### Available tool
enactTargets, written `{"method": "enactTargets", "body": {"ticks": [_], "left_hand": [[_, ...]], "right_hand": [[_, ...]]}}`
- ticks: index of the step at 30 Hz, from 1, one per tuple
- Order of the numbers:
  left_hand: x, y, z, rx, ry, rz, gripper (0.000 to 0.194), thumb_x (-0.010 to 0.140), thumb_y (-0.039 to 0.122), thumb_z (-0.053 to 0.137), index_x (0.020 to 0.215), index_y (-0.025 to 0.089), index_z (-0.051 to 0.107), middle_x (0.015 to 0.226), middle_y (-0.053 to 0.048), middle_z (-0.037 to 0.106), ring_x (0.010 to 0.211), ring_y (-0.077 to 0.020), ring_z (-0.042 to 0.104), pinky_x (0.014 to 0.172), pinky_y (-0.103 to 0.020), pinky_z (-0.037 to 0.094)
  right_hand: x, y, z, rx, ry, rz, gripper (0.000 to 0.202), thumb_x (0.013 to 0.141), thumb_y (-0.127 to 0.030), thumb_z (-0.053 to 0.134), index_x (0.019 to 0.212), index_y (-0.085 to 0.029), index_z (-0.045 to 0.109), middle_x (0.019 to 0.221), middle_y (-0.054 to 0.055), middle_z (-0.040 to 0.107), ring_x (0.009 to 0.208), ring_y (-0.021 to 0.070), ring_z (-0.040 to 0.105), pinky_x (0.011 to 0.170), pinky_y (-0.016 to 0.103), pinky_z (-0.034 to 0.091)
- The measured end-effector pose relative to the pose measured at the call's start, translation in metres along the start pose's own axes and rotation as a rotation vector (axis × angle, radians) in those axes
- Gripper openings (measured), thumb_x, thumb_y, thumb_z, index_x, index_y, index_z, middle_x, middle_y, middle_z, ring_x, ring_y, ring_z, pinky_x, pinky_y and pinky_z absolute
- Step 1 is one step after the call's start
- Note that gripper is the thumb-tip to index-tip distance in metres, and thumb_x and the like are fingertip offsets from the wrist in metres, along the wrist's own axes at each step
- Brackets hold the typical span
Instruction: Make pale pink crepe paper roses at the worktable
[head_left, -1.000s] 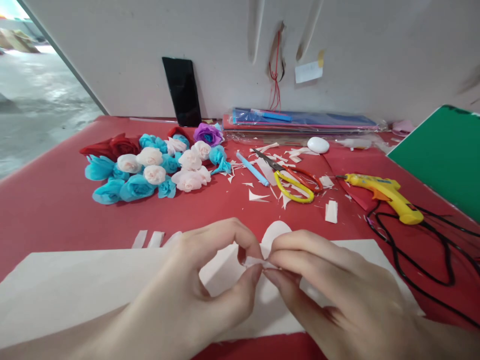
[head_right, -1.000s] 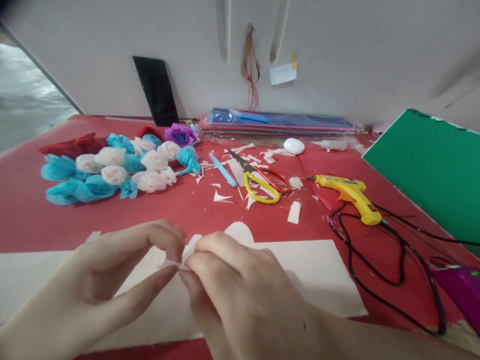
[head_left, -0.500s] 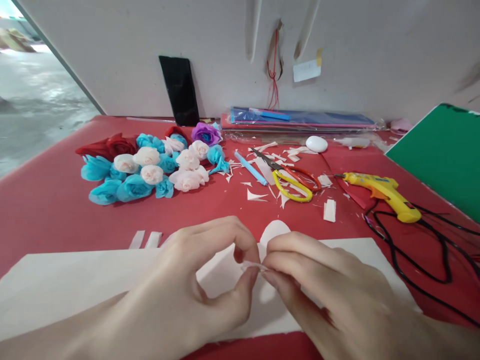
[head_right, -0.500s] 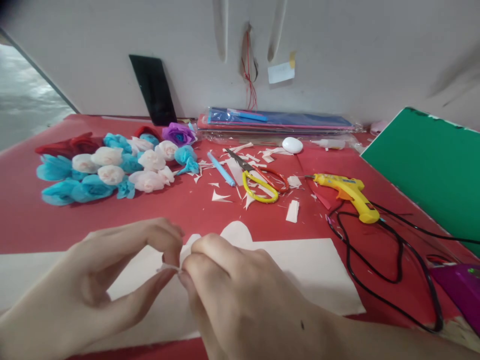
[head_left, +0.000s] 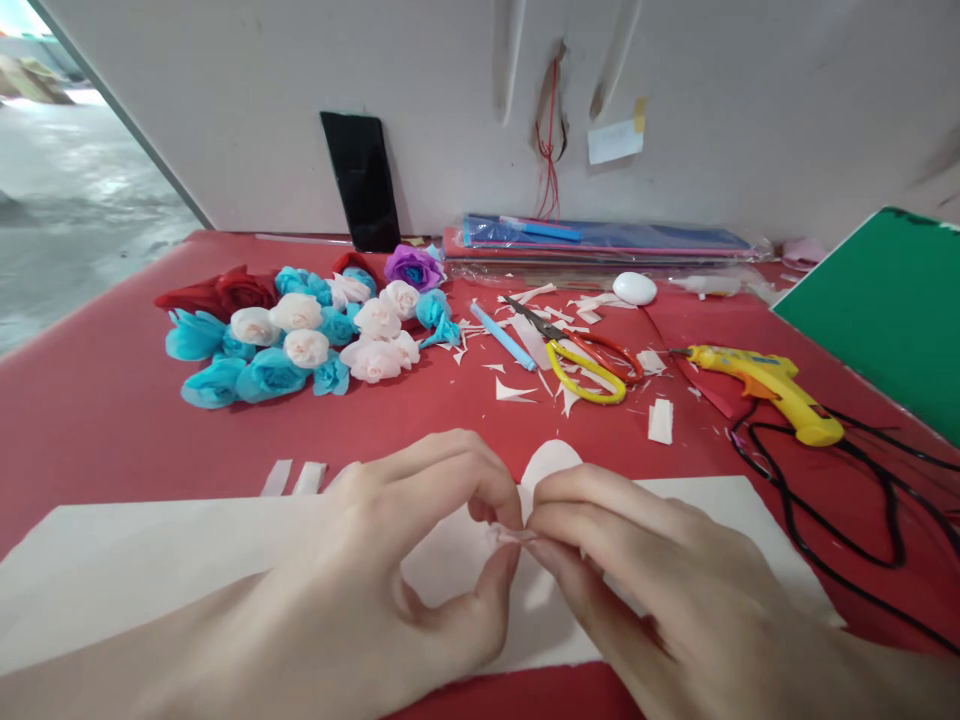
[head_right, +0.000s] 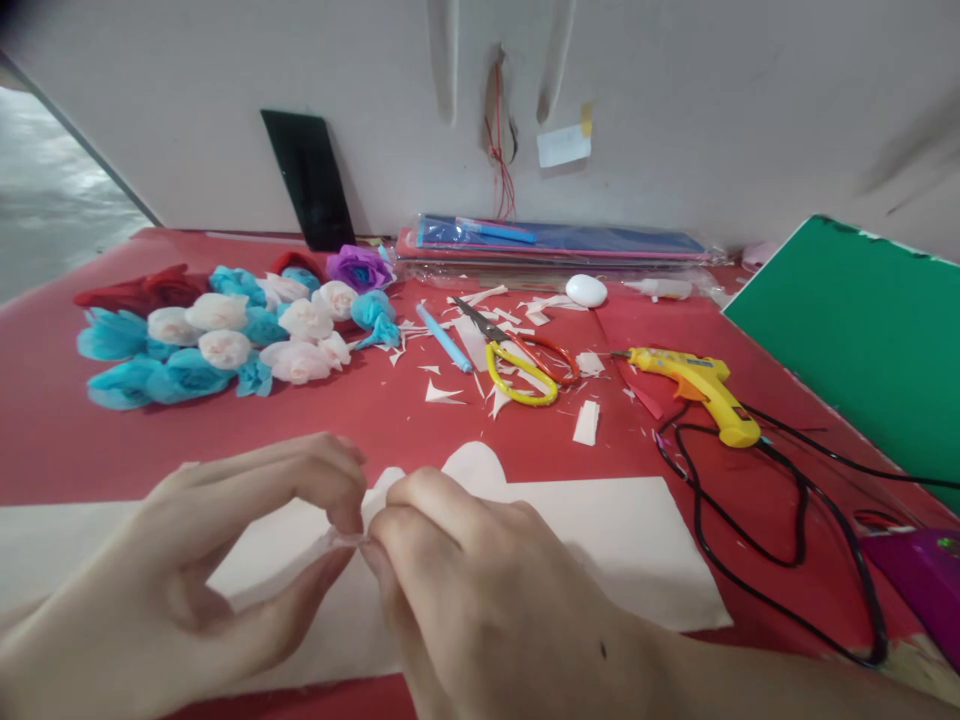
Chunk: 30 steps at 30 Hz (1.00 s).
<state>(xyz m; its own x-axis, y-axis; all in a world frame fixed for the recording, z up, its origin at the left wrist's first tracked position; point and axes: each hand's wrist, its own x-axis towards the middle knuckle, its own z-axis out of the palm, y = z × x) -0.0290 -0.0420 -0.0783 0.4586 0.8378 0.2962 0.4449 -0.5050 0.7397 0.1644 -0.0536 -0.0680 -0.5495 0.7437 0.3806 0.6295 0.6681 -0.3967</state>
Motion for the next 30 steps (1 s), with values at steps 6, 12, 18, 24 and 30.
{"method": "enactTargets", "body": {"ticks": [6,12,18,24,30], "left_hand": [[-0.0004,0.0007,0.0015,0.033,0.030,0.015,0.018,0.077,0.009,0.055,0.082,0.026,0.056,0.078,0.007,0.065,0.070,-0.0090,0.064,0.066,-0.015,0.050],[-0.0019,-0.0012,0.0020,0.023,0.039,0.003,0.019,0.075,0.010,0.056,0.082,0.027,0.056,0.078,0.007,0.064,0.068,-0.0077,0.064,0.064,-0.013,0.051],[0.0000,0.0012,0.0015,0.004,0.038,-0.013,0.022,0.074,0.007,0.055,0.079,0.028,0.056,0.074,0.007,0.063,0.065,-0.0097,0.065,0.054,-0.013,0.051],[0.0024,-0.0001,0.0035,-0.011,0.057,-0.030,0.020,0.073,0.008,0.054,0.077,0.028,0.057,0.072,0.005,0.065,0.062,-0.0116,0.065,0.034,-0.012,0.037],[0.0027,-0.0007,0.0003,-0.010,0.052,-0.031,0.019,0.074,0.008,0.058,0.079,0.027,0.055,0.075,0.007,0.064,0.064,-0.0097,0.063,0.052,-0.014,0.050]], "right_hand": [[-0.0015,0.0024,-0.0009,0.075,-0.066,0.043,0.026,0.097,-0.020,0.040,0.089,-0.022,0.065,0.089,0.002,0.074,0.059,0.0152,0.069,0.053,0.025,0.057],[0.0002,0.0040,-0.0033,0.175,-0.055,0.047,0.022,0.096,-0.019,0.044,0.088,-0.023,0.064,0.083,-0.001,0.072,0.059,0.0127,0.068,0.051,0.021,0.055],[0.0032,0.0032,-0.0040,0.146,-0.008,0.106,0.019,0.094,-0.018,0.047,0.085,-0.023,0.063,0.085,0.000,0.073,0.061,0.0128,0.068,0.056,0.021,0.056],[0.0000,0.0003,0.0002,0.035,-0.017,0.012,0.026,0.092,-0.013,0.043,0.087,-0.019,0.067,0.086,0.004,0.074,0.065,0.0165,0.070,0.054,0.025,0.056],[0.0001,0.0041,-0.0016,0.083,-0.046,-0.028,0.029,0.092,-0.013,0.041,0.082,-0.018,0.068,0.090,0.006,0.075,0.067,0.0162,0.069,0.056,0.024,0.054]]}}
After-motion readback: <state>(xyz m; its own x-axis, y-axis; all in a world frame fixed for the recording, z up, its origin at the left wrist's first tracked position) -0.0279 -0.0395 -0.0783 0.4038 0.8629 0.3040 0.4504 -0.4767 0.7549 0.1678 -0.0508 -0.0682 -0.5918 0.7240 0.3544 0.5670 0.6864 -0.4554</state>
